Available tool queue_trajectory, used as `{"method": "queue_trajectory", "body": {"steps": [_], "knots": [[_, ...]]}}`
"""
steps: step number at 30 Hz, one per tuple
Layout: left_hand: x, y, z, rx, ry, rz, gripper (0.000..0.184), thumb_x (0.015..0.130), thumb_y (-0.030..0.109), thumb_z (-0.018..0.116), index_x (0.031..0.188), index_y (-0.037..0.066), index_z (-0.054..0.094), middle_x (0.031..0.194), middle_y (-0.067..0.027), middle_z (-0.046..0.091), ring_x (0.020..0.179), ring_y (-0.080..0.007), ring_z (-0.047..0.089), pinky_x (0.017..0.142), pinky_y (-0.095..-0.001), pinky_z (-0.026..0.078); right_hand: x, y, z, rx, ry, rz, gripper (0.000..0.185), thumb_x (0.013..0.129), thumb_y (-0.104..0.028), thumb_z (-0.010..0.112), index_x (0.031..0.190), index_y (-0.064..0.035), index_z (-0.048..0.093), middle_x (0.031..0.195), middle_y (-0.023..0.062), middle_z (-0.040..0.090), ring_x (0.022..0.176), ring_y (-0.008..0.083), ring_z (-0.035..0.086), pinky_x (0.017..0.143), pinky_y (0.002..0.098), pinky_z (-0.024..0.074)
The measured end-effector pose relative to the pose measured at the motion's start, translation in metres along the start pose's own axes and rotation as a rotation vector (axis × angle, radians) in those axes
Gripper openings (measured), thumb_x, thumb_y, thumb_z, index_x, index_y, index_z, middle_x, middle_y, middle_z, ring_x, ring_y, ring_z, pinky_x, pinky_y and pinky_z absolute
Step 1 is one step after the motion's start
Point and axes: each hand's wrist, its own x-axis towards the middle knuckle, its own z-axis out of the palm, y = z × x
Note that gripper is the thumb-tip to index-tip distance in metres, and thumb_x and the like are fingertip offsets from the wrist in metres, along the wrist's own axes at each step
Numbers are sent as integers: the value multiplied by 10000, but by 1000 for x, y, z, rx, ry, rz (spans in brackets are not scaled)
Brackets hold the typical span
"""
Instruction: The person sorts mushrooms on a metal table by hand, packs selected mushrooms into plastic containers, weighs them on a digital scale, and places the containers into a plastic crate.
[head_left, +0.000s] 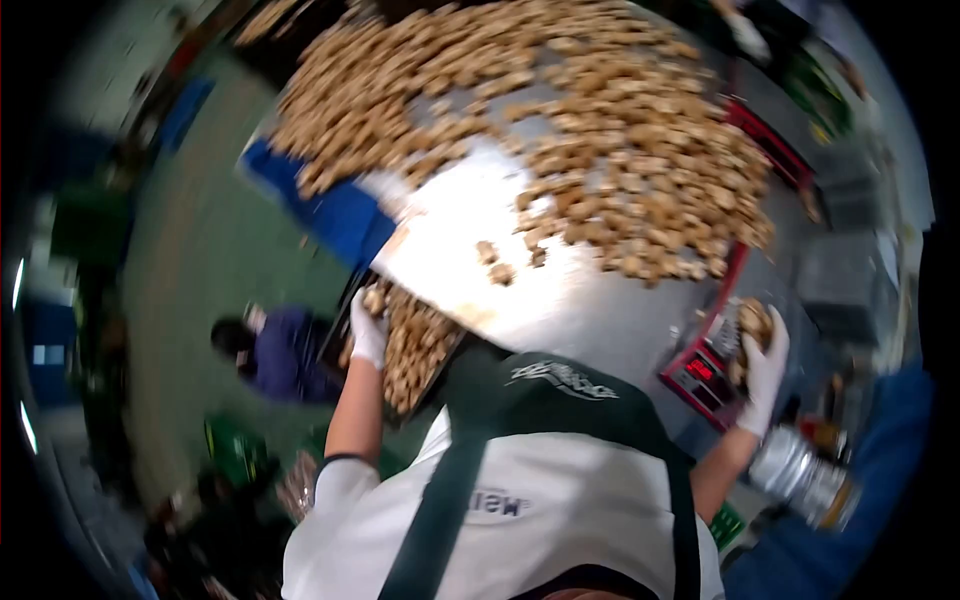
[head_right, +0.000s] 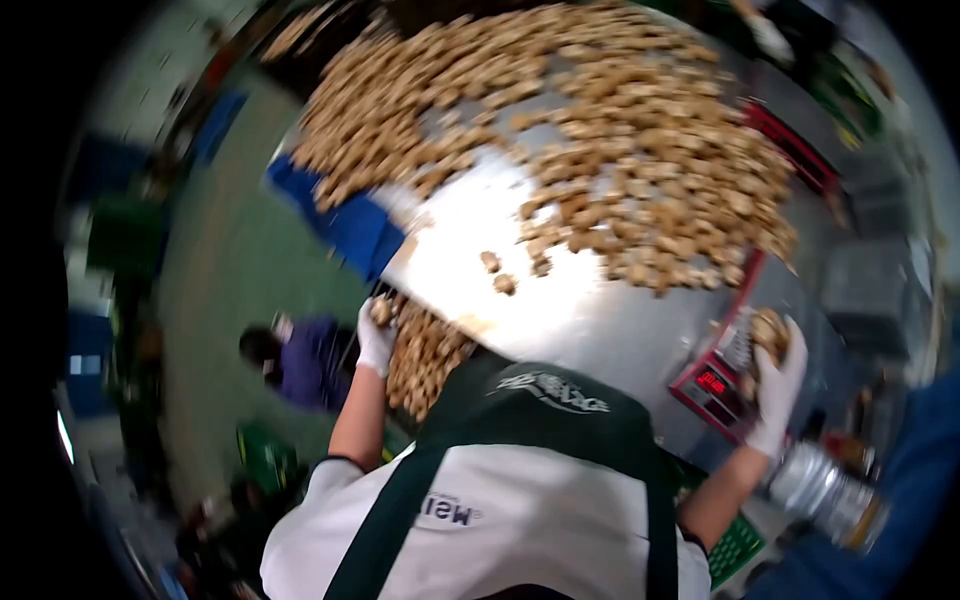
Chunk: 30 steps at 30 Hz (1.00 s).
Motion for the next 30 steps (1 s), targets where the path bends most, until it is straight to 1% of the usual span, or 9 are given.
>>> {"method": "queue_trajectory", "body": {"steps": [3,9,15,18,20,21,25,27,30], "knots": [[-3,-1,-77,2,399,-45,280,966,404,524,1045,149,609,913,-17,636,728,-188,613,523,-284,459,7,22,-15,-145,-168,-88,606,821,9,634,1406,-34,482,1455,136,471,1365,270,410,1151,362,280],[0,-8,-143,-248,608,-256,349,923,482,578,1058,161,584,922,-47,653,705,-242,657,448,-285,469,17,27,-29,-310,-218,-55,532,911,-12,535,1433,-29,438,1468,151,453,1377,289,394,1159,365,255],[76,34,-162,-61,637,-91,327,906,490,581,1013,181,599,936,-15,649,653,-158,594,485,-279,455,31,-24,-14,-239,5,-64,420,985,-116,515,1398,-40,500,1413,146,513,1302,267,474,1096,357,344],[97,64,-160,156,416,134,298,931,441,526,1005,165,607,966,-40,637,811,-220,588,713,-388,511,28,-84,7,-176,21,-61,385,975,-98,511,1354,-36,547,1369,145,554,1246,255,519,1061,352,386],[104,94,-137,59,197,-161,425,948,433,485,1223,124,586,1132,-51,625,911,-242,578,791,-391,498,23,-116,26,-335,46,-145,369,949,-56,511,1310,-33,587,1337,139,578,1245,233,522,1068,340,382],[142,85,-158,195,387,-134,480,955,455,467,1299,131,554,1140,-46,624,905,-220,573,788,-378,496,20,-115,34,-193,62,-144,356,927,-34,526,1272,-28,613,1316,128,591,1215,228,545,1054,328,393],[125,91,-93,427,427,377,415,973,333,518,1275,52,572,1158,-100,635,914,-249,627,729,-349,530,-12,-110,57,-66,-96,53,276,900,-38,566,1157,-34,666,1179,106,655,1135,226,585,999,336,433],[85,87,-26,500,443,584,393,999,219,508,1325,0,531,1304,-147,573,1126,-270,572,952,-364,467,-31,-84,66,-265,43,-72,257,870,-45,612,1115,-46,687,1142,118,663,1134,274,580,1012,370,429],[39,67,53,876,199,852,389,1010,181,500,1343,-21,509,1374,-165,516,1231,-280,514,1056,-364,397,-43,-60,65,-477,259,-157,306,825,-39,651,1129,-68,674,1187,111,642,1180,310,540,1055,427,383]]}}
